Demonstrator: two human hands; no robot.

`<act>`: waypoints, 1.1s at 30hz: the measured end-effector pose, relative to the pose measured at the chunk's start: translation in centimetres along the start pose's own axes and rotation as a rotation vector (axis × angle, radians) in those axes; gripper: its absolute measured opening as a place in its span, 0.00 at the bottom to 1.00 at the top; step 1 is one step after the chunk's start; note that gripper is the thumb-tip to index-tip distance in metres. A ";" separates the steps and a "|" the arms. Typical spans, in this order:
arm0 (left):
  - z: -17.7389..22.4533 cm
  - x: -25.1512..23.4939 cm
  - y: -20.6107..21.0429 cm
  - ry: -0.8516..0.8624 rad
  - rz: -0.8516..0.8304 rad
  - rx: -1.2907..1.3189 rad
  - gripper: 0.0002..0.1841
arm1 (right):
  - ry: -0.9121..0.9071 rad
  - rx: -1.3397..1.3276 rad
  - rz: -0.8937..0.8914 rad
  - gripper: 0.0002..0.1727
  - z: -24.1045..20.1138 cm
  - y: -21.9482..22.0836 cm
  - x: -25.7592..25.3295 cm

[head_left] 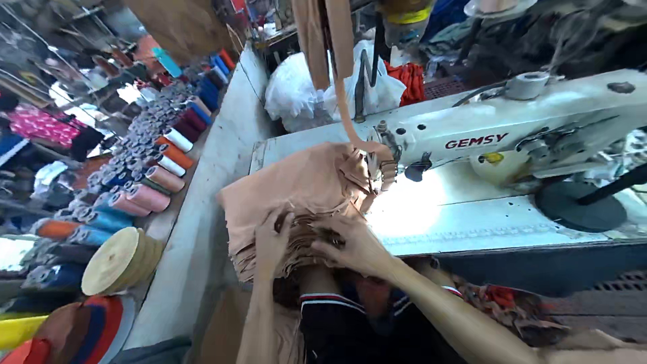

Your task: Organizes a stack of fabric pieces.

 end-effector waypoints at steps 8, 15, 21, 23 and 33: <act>1.7 -0.8 -0.4 0.097 0.110 -0.034 0.11 | -0.003 0.385 0.014 0.26 -0.7 1.9 -4.2; 3.3 1.6 -2.7 0.284 0.463 -0.134 0.06 | -0.179 0.524 0.132 0.17 -3.4 2.6 -4.4; 3.9 2.0 -2.8 0.302 0.441 -0.195 0.07 | -0.241 0.501 0.112 0.14 -3.9 4.0 -4.9; 3.9 2.1 -2.9 0.290 0.446 -0.180 0.06 | -0.250 0.499 0.130 0.16 -3.7 3.8 -4.9; -0.9 4.1 -2.5 0.183 0.292 -0.090 0.10 | 0.085 0.140 -0.198 0.26 4.8 4.7 -6.7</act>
Point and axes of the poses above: each hand's wrist, its own x-axis away from the middle knuckle, its own y-axis out of the palm, z = x × y, the point moved 8 cm from there along -x, towards the middle knuckle, and after that the axes turned 9 degrees about z, right-handed, at the moved point
